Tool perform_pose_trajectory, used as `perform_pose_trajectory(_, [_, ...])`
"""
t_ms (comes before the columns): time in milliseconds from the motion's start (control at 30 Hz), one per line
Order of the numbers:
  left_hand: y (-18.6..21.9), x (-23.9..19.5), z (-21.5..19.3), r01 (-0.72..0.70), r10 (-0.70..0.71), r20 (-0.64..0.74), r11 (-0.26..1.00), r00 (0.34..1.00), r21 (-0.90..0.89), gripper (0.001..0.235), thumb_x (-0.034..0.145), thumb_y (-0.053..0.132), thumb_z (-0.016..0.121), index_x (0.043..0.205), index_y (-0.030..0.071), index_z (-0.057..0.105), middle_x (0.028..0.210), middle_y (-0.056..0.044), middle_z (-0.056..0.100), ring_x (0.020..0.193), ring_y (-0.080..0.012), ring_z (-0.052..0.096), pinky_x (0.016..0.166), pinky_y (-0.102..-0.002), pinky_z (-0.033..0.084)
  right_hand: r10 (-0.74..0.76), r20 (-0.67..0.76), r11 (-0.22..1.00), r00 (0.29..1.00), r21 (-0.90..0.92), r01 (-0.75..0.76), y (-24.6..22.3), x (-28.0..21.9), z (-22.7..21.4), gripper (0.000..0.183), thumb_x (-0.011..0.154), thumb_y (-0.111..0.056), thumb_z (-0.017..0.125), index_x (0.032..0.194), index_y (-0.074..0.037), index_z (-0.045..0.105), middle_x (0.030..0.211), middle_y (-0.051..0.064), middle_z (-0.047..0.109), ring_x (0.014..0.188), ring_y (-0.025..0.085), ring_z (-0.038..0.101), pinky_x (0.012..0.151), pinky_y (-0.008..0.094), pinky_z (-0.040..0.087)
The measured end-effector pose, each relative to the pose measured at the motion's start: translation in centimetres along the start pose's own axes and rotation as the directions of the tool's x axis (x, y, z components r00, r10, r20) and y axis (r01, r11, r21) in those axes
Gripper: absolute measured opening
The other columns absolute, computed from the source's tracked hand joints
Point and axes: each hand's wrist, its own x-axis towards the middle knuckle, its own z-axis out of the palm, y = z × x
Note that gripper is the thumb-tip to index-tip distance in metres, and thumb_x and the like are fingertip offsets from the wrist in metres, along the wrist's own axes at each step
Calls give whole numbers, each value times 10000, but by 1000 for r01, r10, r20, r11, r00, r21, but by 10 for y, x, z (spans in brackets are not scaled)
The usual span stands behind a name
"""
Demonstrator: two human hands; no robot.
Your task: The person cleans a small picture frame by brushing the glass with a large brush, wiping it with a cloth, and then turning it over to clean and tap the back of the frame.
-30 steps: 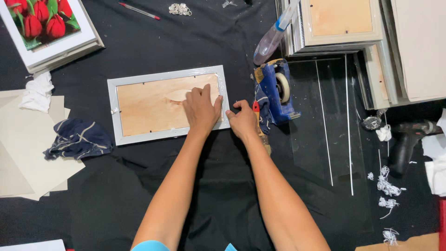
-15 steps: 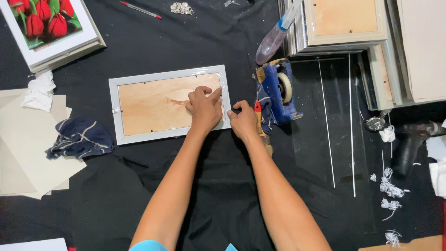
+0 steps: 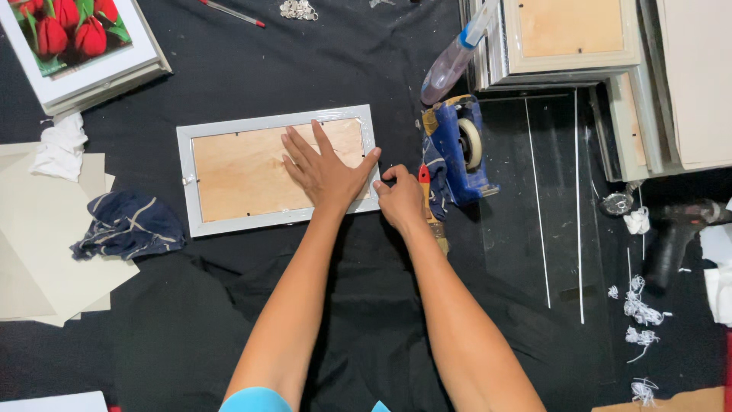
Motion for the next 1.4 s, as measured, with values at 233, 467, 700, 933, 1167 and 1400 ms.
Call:
perform_pose_trajectory(233, [-14, 17, 21, 15, -19, 23, 990, 1000, 143, 1032, 924, 669, 591, 1666, 91, 168, 1692, -301, -63, 1567, -438, -133, 1222, -603, -127, -8, -7, 1000, 1000, -16, 8, -5, -2, -3, 275, 920, -347, 724, 1102, -143, 700, 939, 131, 665, 1102, 408, 663, 980, 529, 502])
perform_pose_trajectory(467, [-17, 19, 19, 12, -15, 24, 990, 1000, 140, 997, 932, 659, 580, 1671, 120, 181, 1705, -269, -48, 1573, -420, -118, 1234, -589, -114, -51, -55, 999, 997, -1, 51, -3, 17, -14, 289, 879, -374, 759, 1068, -155, 755, 881, 118, 720, 1046, 392, 700, 920, 508, 542])
perform_pose_trajectory(700, [-68, 11, -12, -191, 210, 136, 972, 968, -138, 878, 925, 487, 714, 1608, 100, 321, 1582, -200, 384, 1502, -370, 338, 1211, -560, 296, -135, -142, 915, 981, -398, 69, -46, -27, -177, 230, 924, -325, 654, 868, -162, 807, 850, 176, 757, 955, 457, 713, 807, 530, 558])
perform_pose_trajectory(933, [-84, -84, 3, -626, 531, 339, 716, 776, 310, 722, 906, 498, 667, 1531, 189, 481, 1481, -195, 438, 1373, -400, 417, 1092, -543, 348, 103, -97, 966, 990, -228, -123, 21, -51, -187, 398, 931, -326, 697, 1185, -27, 767, 1088, 268, 731, 1109, 460, 673, 824, 524, 580])
perform_pose_trajectory(1167, [-78, -81, 29, -676, 572, 359, 622, 737, 396, 947, 892, 673, 632, 1644, 216, 283, 1533, -227, 403, 1405, -392, 376, 1137, -582, 241, 204, 74, 969, 976, 125, -212, 16, -51, -186, 379, 984, -258, 667, 1282, -26, 650, 1294, 257, 633, 1152, 367, 644, 881, 544, 564])
perform_pose_trajectory(1400, [-78, -83, 29, -651, 545, 357, 656, 759, 381, 921, 915, 648, 623, 1633, 173, 295, 1569, -229, 381, 1436, -375, 342, 1149, -564, 189, 206, 170, 917, 964, 310, -251, 61, -13, -183, 229, 963, -153, 684, 1151, -26, 658, 1172, 226, 684, 1073, 425, 704, 898, 584, 576])
